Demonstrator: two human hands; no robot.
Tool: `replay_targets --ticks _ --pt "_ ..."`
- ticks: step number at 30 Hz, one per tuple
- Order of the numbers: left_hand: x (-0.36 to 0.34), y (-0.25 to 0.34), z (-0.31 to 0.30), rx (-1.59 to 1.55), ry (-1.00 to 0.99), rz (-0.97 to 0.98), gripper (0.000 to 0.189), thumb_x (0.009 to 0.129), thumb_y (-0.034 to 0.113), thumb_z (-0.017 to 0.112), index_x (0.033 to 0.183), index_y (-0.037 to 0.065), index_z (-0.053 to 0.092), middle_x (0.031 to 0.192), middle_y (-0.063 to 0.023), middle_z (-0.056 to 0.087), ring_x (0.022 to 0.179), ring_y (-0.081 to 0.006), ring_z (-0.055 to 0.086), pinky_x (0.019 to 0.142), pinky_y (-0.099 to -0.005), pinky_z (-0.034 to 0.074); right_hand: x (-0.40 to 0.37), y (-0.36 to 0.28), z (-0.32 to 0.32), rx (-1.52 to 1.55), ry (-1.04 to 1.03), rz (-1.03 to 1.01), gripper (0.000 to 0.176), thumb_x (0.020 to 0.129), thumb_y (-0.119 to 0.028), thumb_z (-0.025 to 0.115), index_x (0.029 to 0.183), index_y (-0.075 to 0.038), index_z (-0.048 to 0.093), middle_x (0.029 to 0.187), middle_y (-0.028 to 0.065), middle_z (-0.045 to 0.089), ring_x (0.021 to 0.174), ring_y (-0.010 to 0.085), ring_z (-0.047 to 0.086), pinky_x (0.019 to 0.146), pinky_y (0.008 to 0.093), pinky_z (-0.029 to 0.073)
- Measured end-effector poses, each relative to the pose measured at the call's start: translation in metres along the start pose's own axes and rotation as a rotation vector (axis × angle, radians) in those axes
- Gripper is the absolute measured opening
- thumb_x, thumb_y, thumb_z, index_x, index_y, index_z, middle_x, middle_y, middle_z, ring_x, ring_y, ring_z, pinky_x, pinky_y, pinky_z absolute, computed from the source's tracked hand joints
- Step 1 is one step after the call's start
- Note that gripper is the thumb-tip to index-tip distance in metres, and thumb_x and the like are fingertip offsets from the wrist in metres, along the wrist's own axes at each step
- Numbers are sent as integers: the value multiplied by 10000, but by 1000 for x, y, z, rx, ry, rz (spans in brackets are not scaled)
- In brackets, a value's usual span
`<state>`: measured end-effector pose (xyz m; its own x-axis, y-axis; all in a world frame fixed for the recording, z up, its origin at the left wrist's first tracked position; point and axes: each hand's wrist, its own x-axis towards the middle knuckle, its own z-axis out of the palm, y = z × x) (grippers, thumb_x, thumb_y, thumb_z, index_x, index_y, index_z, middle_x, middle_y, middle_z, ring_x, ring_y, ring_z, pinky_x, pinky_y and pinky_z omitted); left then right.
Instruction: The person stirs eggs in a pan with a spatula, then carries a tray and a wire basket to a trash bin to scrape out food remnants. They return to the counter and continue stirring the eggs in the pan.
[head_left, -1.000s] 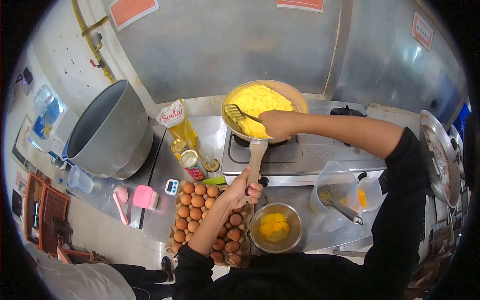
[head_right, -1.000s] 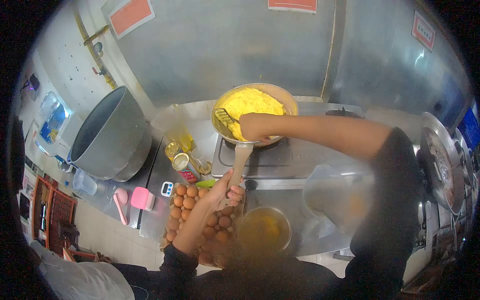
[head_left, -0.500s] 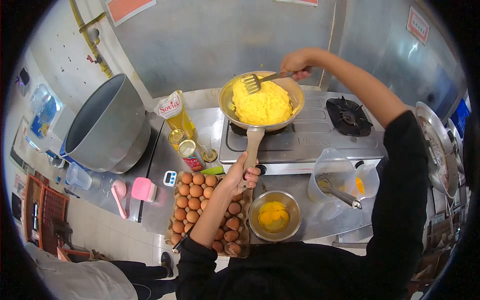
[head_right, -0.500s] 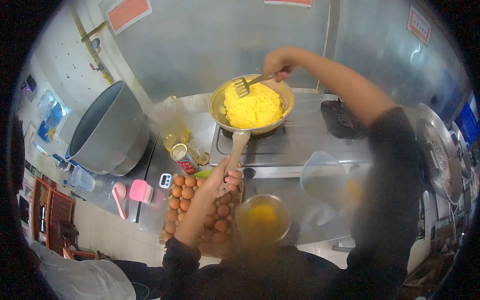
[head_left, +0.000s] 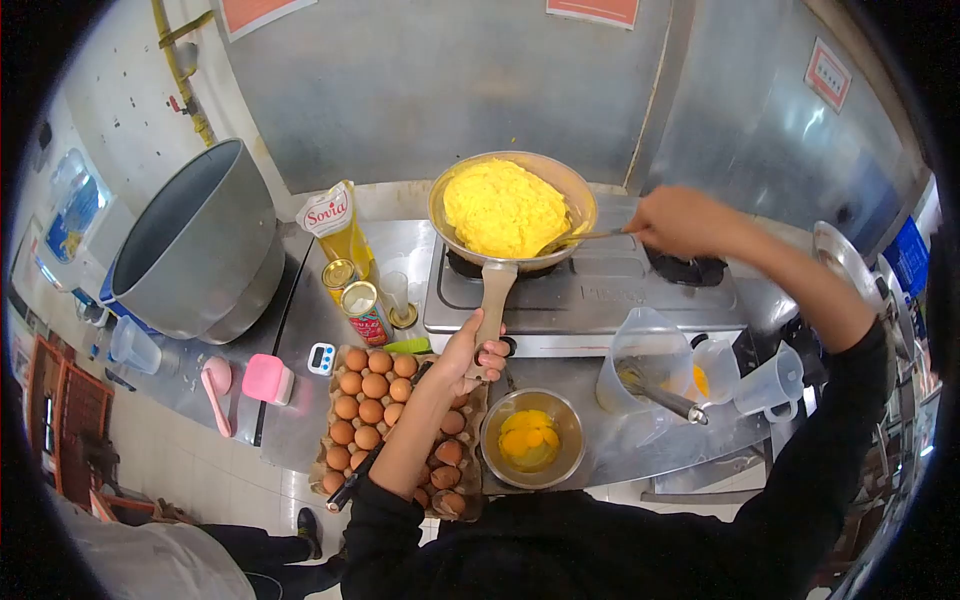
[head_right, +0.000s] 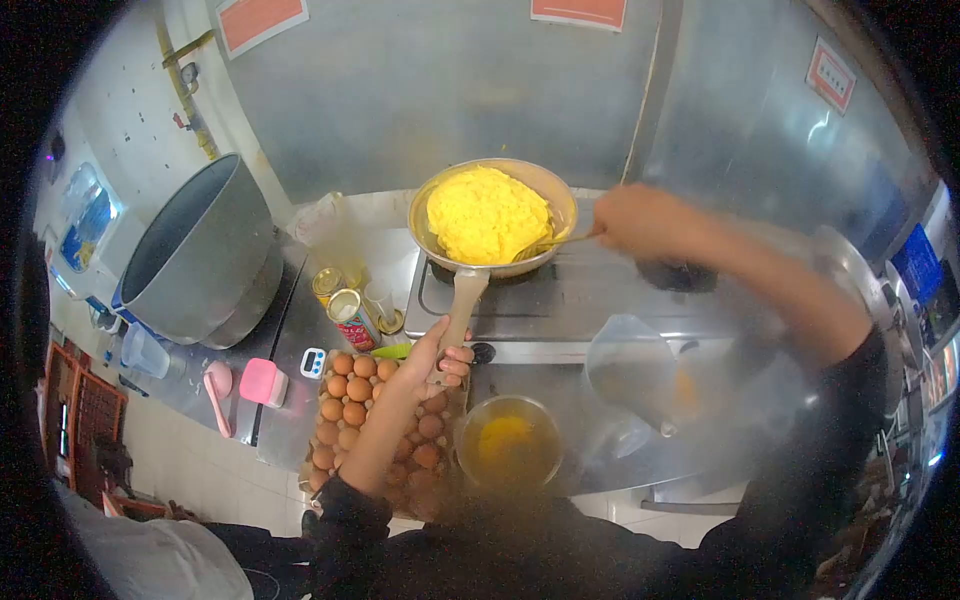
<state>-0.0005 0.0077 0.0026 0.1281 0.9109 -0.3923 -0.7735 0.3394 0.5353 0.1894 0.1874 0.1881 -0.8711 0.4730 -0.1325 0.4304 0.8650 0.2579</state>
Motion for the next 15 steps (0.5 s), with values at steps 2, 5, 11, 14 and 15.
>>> replay_targets --ticks 2,5,11,14,15 --pt "1 -1 -2 -19 -21 -17 339 845 438 264 840 111 351 547 58 291 415 -33 275 385 -180 265 4 -19 13 18 36 -30 226 724 -156 487 923 -125 589 692 132 576 655 287 556 596 391 446" --pt "0 -2 0 -5 16 -5 341 842 441 271 831 110 352 545 58 295 414 -32 276 382 -179 262 22 -56 46 85 174 -54 142 696 -77 467 739 0 579 696 180 562 663 306 563 582 390 450" --pt "0 -5 0 -54 11 28 333 837 421 310 837 97 384 547 63 309 400 -22 276 352 -164 241 136 -42 98 124 498 -10 126 663 -93 490 691 -28 594 667 150 579 628 264 580 536 374 453" --pt "-2 -5 0 -30 29 43 334 836 420 317 840 94 385 548 62 313 396 -20 284 344 -158 238 158 18 30 229 -9 3 208 700 -155 447 627 -17 584 572 118 555 476 210 526 454 348 416" --pt "-1 -4 1 -33 29 47 335 835 422 317 842 94 387 549 63 312 394 -20 285 340 -156 237 134 20 -9 380 -196 156 220 710 -166 438 656 -10 583 532 104 535 448 188 504 443 337 405"
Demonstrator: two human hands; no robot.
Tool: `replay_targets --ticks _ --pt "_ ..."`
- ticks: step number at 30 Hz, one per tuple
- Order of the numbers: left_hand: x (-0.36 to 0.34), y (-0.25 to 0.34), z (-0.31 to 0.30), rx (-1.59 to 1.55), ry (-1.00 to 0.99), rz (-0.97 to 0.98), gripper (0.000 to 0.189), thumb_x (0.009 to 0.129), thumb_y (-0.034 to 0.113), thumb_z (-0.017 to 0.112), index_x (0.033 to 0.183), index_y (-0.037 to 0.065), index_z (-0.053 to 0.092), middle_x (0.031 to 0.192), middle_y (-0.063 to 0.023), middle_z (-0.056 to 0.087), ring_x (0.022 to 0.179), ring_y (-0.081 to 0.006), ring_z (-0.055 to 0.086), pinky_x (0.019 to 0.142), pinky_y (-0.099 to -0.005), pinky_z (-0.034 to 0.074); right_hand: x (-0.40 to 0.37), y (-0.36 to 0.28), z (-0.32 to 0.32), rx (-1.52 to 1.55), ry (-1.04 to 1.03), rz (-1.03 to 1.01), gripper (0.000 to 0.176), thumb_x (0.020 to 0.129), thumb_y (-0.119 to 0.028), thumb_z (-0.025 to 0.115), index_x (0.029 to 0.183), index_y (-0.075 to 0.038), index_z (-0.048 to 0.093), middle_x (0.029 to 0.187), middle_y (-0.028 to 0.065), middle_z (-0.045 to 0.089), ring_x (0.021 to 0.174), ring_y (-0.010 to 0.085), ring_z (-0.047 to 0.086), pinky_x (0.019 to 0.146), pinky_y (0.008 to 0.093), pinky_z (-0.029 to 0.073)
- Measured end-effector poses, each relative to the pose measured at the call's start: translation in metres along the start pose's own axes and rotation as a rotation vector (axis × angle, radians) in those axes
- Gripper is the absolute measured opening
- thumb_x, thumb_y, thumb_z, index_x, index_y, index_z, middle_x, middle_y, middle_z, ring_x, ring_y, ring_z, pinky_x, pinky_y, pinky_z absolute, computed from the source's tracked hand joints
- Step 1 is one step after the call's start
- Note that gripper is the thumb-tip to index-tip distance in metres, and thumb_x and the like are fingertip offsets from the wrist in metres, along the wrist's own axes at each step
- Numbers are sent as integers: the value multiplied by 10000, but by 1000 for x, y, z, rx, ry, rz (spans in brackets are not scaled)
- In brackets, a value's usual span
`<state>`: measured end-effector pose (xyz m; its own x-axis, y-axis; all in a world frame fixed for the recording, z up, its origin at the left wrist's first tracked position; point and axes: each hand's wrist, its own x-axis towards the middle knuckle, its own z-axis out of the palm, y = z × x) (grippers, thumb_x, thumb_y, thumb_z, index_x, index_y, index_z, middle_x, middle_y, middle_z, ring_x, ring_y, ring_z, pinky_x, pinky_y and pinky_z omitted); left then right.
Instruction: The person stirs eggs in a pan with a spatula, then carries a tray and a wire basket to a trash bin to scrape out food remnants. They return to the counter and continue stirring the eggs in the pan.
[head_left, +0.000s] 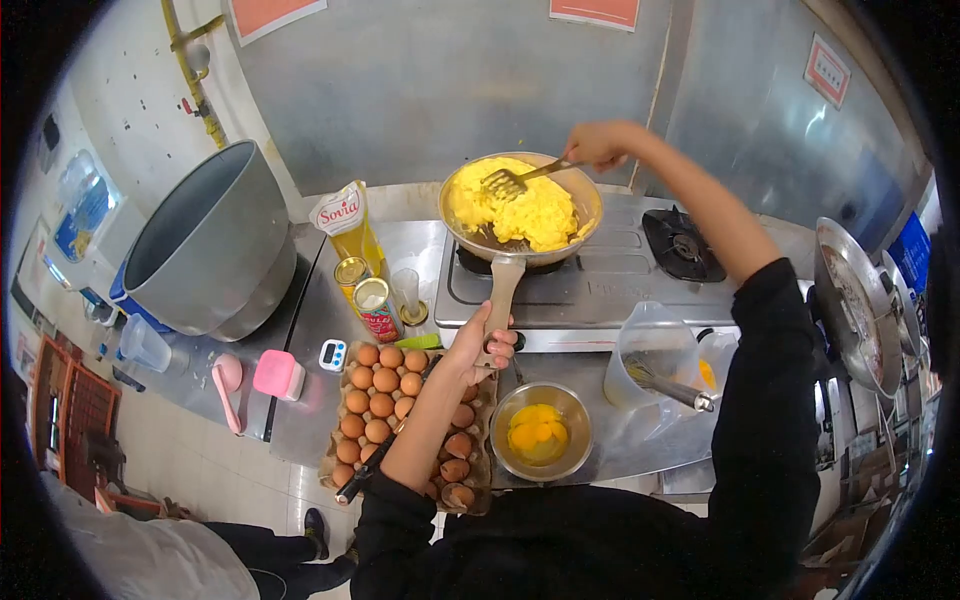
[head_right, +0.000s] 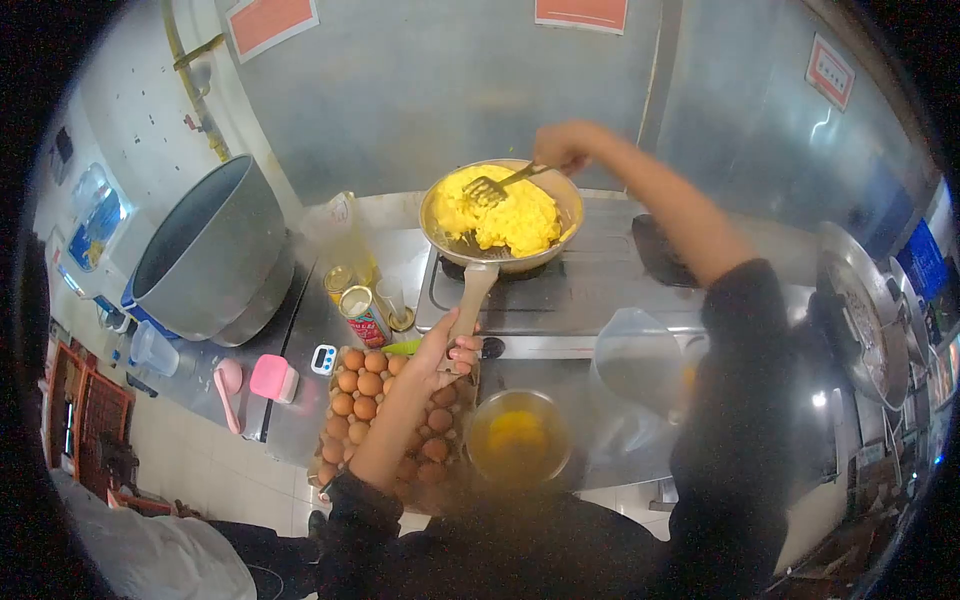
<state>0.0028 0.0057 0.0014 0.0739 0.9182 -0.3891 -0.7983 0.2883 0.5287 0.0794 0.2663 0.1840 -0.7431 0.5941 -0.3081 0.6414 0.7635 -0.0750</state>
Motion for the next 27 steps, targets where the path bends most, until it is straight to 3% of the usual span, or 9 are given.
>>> replay_targets --ticks 2,6,8,12,17,18,22,25,27 --pt "-1 2 -1 -9 -10 -6 339 835 425 317 843 94 387 548 63 312 393 -20 285 339 -155 235 -32 4 -25 -9 2 61 264 747 -160 464 985 -93 557 659 104 586 535 229 530 522 331 439" --pt "-2 3 -1 -25 -5 -22 343 834 428 318 848 92 388 546 61 311 392 -20 285 339 -155 238 -100 17 -16 -327 364 -271 226 734 -141 483 930 -88 581 731 131 589 651 263 563 599 362 440" --pt "1 2 -3 -35 -29 -24 345 834 431 319 849 94 390 546 60 310 398 -24 287 344 -163 247 -136 -5 1 -376 255 -49 204 718 -115 490 891 -82 593 767 146 581 686 283 563 595 365 444" --pt "-1 3 1 -28 16 -29 350 835 441 309 873 99 375 547 59 310 411 -35 286 362 -179 257 -151 -9 68 -560 204 -125 270 698 -53 469 953 -65 555 701 159 566 657 288 565 571 359 456" --pt "-2 7 -1 54 -6 -68 364 846 449 251 858 97 340 550 43 304 422 -42 274 396 -198 281 -101 -25 129 -373 423 -162 306 689 -33 454 992 13 467 635 164 543 631 284 569 518 365 460" --pt "-2 7 -2 53 -4 -62 364 846 449 251 858 97 340 550 43 304 422 -42 274 396 -198 281 -80 -22 133 -374 477 -154 220 687 -45 473 898 2 516 680 154 560 661 278 574 521 362 462" --pt "-2 7 -1 51 -5 -66 337 846 436 260 856 108 338 543 49 298 418 -41 269 386 -193 268 10 7 74 -523 576 -208 99 653 -114 554 712 -60 612 688 127 586 652 246 583 520 344 462" --pt "-1 4 -2 43 -14 -66 332 846 432 262 856 109 340 538 51 297 415 -42 270 382 -193 267 14 8 -16 -250 194 -138 213 634 -133 585 840 -157 630 698 64 607 576 180 573 496 314 445" --pt "-2 5 0 25 4 -46 358 847 444 251 846 99 346 536 45 299 412 -44 280 382 -197 282 -24 -13 -45 -327 156 -96 209 632 -152 593 837 -158 632 691 68 606 604 194 575 519 313 442"
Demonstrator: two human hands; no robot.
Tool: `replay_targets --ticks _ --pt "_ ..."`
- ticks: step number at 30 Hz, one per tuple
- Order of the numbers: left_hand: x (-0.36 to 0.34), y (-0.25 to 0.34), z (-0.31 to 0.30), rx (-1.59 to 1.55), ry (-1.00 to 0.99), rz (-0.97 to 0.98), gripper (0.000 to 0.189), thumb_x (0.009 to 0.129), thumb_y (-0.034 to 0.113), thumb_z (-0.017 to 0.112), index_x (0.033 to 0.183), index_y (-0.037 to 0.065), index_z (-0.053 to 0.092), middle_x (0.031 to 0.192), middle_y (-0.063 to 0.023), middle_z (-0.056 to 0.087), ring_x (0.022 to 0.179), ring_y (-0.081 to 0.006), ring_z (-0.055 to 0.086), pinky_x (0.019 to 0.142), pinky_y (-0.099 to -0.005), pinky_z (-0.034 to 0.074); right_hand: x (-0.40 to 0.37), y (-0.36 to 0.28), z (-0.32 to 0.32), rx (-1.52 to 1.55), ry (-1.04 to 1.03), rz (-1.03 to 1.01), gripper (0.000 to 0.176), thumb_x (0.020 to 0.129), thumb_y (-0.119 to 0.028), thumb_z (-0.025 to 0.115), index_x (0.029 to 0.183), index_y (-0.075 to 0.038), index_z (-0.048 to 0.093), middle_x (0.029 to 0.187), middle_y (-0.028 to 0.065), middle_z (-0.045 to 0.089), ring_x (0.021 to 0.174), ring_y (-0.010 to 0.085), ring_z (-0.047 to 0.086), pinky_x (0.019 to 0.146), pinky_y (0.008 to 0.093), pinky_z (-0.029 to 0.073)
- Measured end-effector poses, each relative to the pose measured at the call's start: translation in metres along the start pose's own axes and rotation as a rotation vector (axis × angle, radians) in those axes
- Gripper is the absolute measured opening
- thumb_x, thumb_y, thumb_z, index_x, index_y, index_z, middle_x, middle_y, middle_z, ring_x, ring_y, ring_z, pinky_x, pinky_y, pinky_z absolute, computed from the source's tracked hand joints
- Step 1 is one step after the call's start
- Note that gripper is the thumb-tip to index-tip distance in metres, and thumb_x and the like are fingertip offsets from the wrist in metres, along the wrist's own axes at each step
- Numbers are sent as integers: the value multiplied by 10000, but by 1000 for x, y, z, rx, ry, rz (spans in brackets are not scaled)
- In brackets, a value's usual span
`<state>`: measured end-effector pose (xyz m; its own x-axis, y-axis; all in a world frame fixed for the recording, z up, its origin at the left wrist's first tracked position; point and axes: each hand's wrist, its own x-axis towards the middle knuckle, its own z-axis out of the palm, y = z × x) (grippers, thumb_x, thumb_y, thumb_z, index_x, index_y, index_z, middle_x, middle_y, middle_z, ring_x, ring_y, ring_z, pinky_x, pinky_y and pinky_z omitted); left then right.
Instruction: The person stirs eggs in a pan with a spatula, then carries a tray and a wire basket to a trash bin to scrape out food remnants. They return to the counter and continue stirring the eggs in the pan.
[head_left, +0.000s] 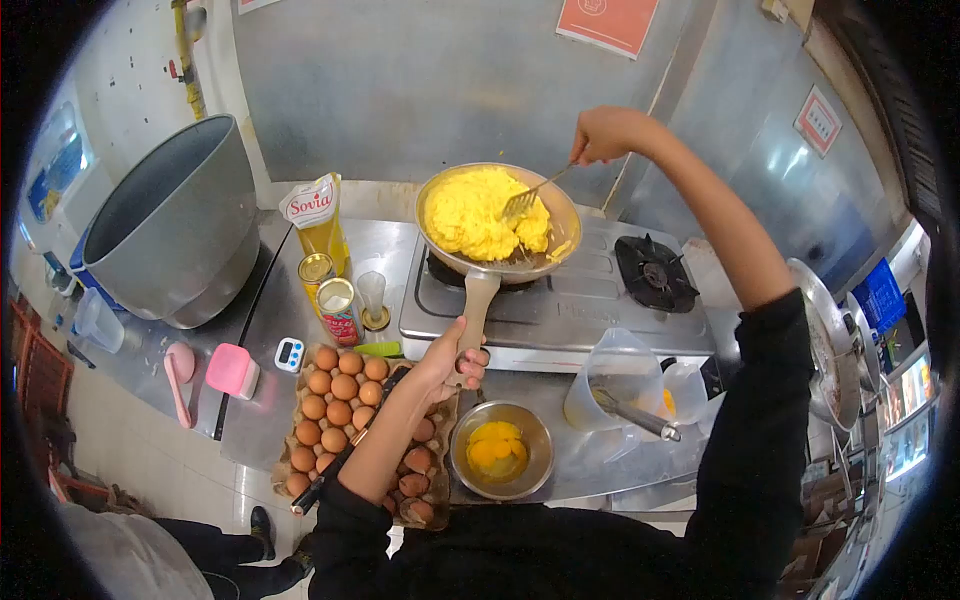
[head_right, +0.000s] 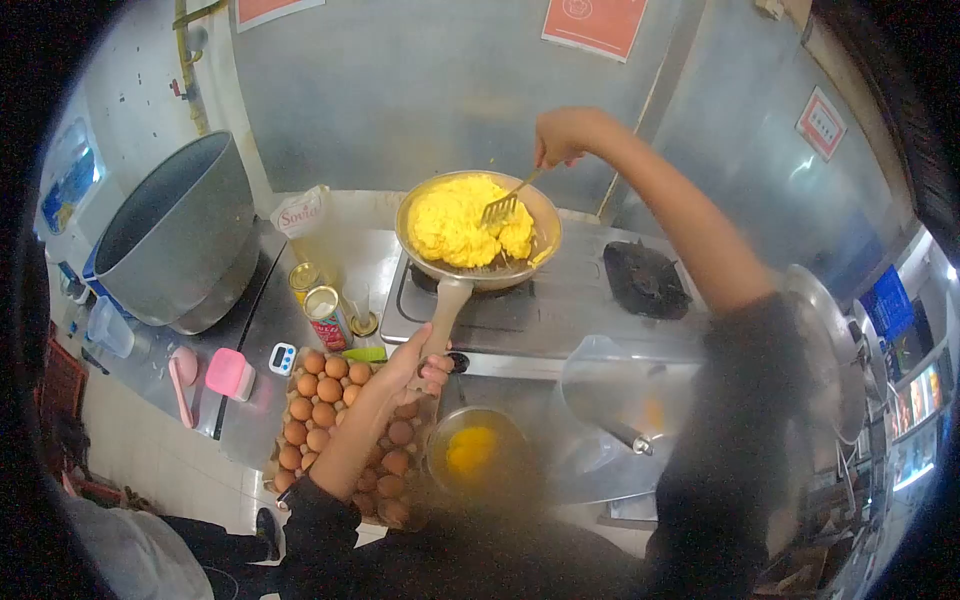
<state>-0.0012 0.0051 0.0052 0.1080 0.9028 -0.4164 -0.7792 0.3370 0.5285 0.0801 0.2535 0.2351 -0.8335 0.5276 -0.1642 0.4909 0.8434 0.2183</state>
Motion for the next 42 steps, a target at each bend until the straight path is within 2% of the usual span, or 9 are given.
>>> replay_targets --ticks 3,7,9,14,18,20,27,35,42 --pt "1 0 -1 -18 -11 -4 371 842 457 258 847 97 348 536 45 299 405 -45 282 379 -201 284 -45 -29 -36 -117 -69 32 201 632 -166 600 830 -159 634 692 72 607 639 213 579 545 311 441" --pt "1 -1 -2 -11 -11 27 371 840 456 267 845 92 340 536 43 297 405 -49 279 383 -204 289 -63 -42 -1 -277 -65 -46 191 637 -139 592 822 -160 634 735 80 605 656 236 581 568 325 453" --pt "2 -2 -3 -9 -36 29 366 842 450 265 841 91 336 536 42 296 408 -51 280 387 -206 292 -69 -47 30 -324 50 -39 140 635 -74 539 749 -65 620 733 137 590 666 263 582 569 357 466" --pt "3 2 -5 36 -34 -16 359 846 440 257 837 88 325 538 43 294 417 -52 280 398 -208 294 -23 -20 108 -330 247 -66 147 652 -57 502 757 -33 602 701 131 585 679 281 579 576 370 467" --pt "4 1 -6 17 -52 -19 351 844 443 266 833 98 327 540 45 295 414 -45 277 396 -203 290 -6 14 82 -183 354 -145 151 682 -56 481 769 8 587 688 133 586 604 254 587 545 345 473" --pt "5 2 -5 19 -60 -9 353 843 444 269 834 97 330 541 46 297 414 -43 280 393 -200 290 -16 3 29 -91 -19 122 163 708 -79 461 773 -3 590 693 134 590 564 211 590 524 331 468" --pt "3 -2 -3 22 -24 22 361 844 445 264 844 92 342 542 46 299 415 -41 289 383 -193 291 22 1 1 -98 -288 444 180 692 -113 481 810 -66 608 712 104 600 527 184 586 526 323 457" --pt "0 5 4 54 7 -39 370 846 455 232 838 99 330 543 39 287 423 -60 276 404 -223 297 29 30 78 -255 108 298 177 676 -132 491 794 -77 610 810 120 592 763 252 576 613 360 458" --pt "5 7 0 107 -11 -134 391 824 503 250 821 117 313 546 37 283 430 -62 294 421 -240 357 35 87 117 -96 193 99 207 755 -157 430 898 -124 577 804 125 579 782 290 550 654 392 435"
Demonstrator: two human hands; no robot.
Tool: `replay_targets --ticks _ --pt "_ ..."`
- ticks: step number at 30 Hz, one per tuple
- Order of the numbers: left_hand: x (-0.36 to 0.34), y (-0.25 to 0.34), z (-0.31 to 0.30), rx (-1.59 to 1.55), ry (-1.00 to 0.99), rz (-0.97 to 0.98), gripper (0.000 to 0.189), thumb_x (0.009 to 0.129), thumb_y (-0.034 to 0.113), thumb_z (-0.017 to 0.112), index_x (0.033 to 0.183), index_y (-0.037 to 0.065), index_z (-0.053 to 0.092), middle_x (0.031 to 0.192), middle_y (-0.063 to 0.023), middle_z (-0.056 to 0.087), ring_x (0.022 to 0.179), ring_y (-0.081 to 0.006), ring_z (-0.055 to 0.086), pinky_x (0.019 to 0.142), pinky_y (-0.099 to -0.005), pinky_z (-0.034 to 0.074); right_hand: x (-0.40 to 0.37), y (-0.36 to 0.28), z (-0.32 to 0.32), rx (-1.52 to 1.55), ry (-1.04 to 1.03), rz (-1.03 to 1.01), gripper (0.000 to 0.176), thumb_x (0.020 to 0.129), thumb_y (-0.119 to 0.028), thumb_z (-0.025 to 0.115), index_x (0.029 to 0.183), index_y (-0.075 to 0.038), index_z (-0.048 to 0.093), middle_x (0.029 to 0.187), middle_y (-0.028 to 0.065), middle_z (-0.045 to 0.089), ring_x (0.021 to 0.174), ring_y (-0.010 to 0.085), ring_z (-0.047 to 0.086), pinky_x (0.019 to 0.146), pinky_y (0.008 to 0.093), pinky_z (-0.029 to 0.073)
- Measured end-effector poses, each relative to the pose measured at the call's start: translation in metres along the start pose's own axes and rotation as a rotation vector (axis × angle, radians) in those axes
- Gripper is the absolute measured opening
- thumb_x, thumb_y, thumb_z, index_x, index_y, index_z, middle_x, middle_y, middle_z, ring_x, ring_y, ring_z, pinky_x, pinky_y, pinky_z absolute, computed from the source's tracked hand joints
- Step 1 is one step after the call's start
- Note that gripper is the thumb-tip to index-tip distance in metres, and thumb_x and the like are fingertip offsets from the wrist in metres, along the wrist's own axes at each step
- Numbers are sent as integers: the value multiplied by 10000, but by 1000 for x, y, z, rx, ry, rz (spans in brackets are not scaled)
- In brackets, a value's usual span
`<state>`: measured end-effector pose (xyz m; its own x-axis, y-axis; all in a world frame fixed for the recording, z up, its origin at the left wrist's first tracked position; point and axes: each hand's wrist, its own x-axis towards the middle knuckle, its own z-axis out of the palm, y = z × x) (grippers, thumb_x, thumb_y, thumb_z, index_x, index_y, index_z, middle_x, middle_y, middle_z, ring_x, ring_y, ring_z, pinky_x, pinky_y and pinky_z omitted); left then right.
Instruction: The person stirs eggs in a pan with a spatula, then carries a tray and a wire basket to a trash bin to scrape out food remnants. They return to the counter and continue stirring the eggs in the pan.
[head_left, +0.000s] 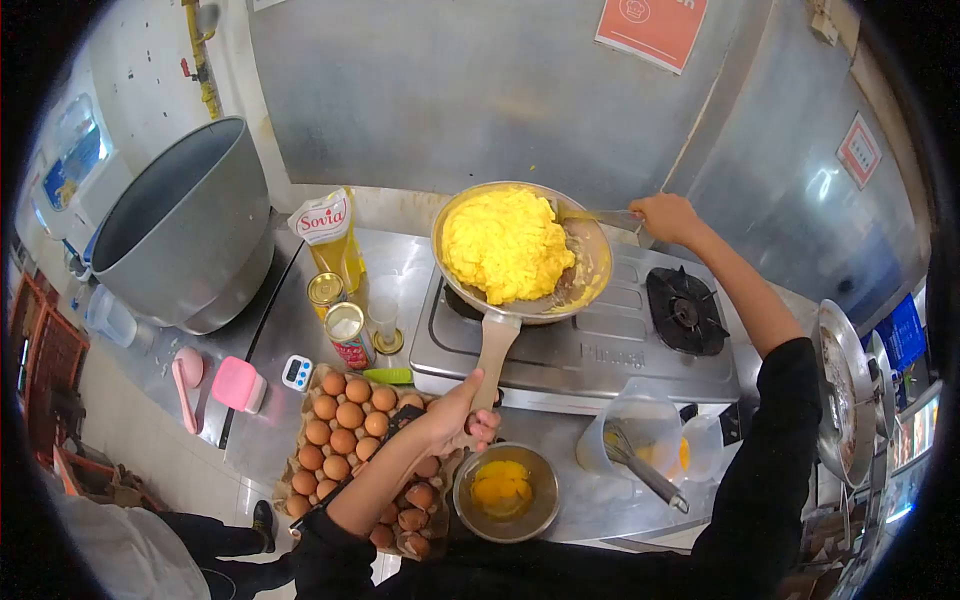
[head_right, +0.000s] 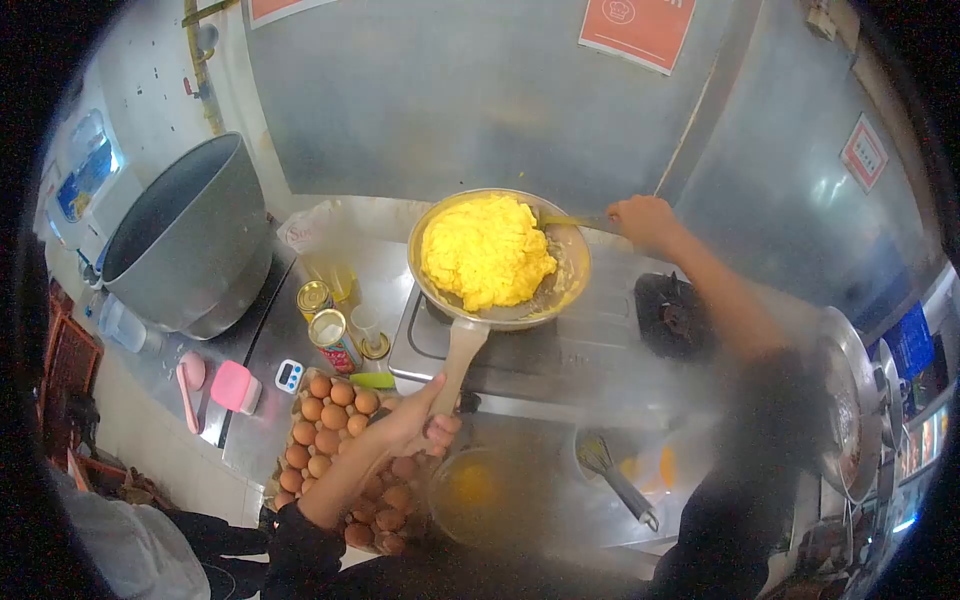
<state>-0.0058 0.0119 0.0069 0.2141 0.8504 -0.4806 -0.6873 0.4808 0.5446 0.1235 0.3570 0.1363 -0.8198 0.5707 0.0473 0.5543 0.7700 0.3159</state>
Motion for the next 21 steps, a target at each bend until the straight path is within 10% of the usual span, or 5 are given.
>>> replay_targets --ticks 12,21 --pt "-9 11 25 59 215 -64 418 817 519 245 836 108 319 545 26 292 425 -75 311 418 -237 348 98 18 26 80 266 -429 212 751 -301 476 874 -164 581 588 95 555 540 267 534 500 381 413" --pt "-1 -1 4 -82 41 -9 408 815 515 264 824 112 328 532 30 299 408 -70 307 389 -238 340 10 -8 6 -289 407 -684 321 727 -162 469 1045 -205 485 607 47 509 571 206 529 467 306 416"
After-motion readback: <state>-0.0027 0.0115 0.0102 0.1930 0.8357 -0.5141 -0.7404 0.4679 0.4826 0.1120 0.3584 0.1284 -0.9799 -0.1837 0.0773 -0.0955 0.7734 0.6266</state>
